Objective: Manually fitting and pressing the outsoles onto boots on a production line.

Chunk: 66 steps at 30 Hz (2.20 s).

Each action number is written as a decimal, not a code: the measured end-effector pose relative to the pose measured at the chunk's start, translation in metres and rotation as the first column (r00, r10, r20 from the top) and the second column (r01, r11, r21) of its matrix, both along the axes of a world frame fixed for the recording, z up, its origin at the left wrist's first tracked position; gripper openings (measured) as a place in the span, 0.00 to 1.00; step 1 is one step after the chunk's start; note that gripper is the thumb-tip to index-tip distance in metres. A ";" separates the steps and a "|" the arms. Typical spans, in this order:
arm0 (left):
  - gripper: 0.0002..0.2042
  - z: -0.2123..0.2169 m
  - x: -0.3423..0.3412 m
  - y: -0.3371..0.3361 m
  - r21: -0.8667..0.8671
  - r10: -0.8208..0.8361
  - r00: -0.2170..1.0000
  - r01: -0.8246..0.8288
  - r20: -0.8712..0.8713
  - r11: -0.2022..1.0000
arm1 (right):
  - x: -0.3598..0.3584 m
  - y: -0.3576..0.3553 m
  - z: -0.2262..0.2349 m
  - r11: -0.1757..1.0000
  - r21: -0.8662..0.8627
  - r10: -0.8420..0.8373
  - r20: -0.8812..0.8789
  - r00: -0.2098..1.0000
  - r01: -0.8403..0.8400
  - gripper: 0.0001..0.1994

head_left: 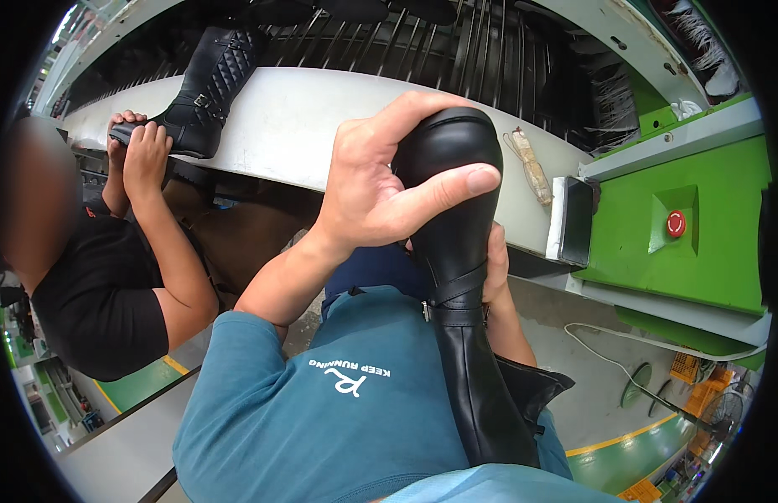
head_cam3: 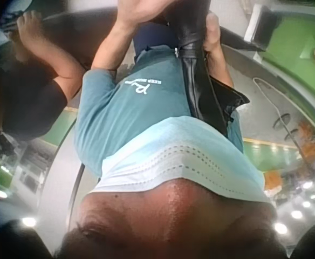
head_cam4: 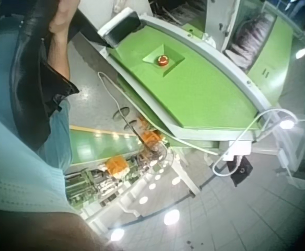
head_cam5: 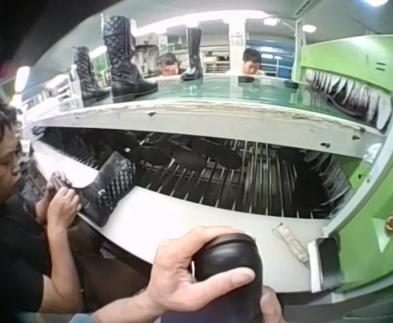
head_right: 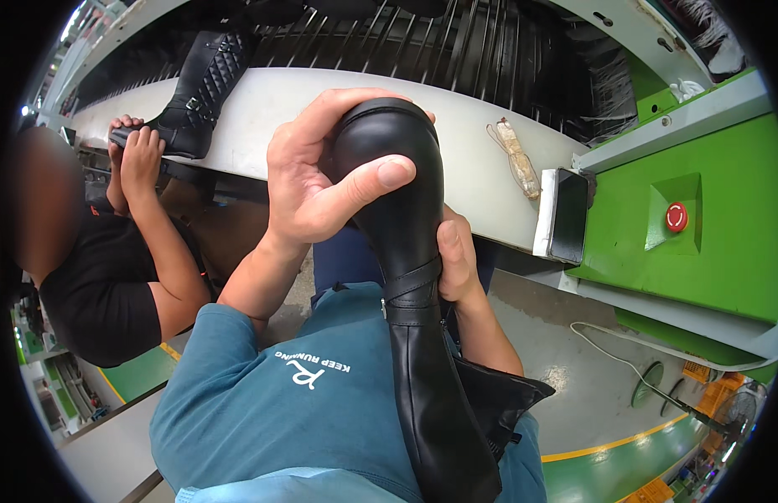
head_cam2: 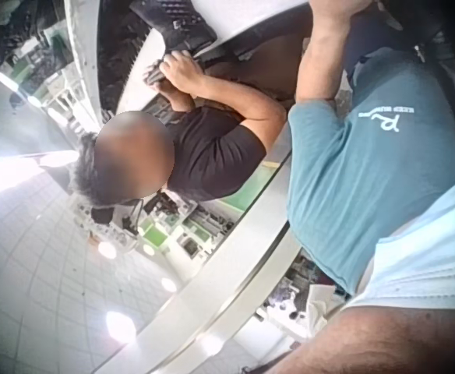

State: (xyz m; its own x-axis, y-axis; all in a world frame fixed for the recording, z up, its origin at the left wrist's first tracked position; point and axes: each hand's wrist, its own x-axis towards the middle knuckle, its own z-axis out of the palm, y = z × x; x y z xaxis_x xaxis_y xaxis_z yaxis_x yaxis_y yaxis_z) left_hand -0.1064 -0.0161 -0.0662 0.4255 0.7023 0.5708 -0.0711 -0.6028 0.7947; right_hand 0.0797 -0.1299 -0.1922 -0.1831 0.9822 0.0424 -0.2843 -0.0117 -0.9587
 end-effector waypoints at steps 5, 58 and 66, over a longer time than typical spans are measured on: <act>0.25 0.000 -0.002 -0.003 -0.004 -0.047 0.995 0.047 0.087 0.999 | -0.002 -0.004 0.020 0.995 0.074 -0.077 0.064 0.995 0.072 0.50; 0.37 -0.085 -0.077 -0.035 -0.382 -0.088 0.996 0.068 -0.035 0.921 | 0.086 -0.008 0.040 0.755 0.651 -0.535 0.680 0.502 -0.078 0.23; 0.32 -0.104 -0.072 -0.046 -0.524 0.035 0.993 0.030 0.114 0.851 | 0.089 0.017 0.061 0.823 0.560 -0.443 0.741 0.504 -0.100 0.24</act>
State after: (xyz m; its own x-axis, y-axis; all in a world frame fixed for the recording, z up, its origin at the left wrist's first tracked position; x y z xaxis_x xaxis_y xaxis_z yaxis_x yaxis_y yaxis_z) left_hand -0.1787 -0.0622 -0.1701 0.3775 0.9117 0.1621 -0.1806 -0.0992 0.9785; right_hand 0.1688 -0.1129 -0.1314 -0.2268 0.8741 0.4297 0.6804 0.4578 -0.5722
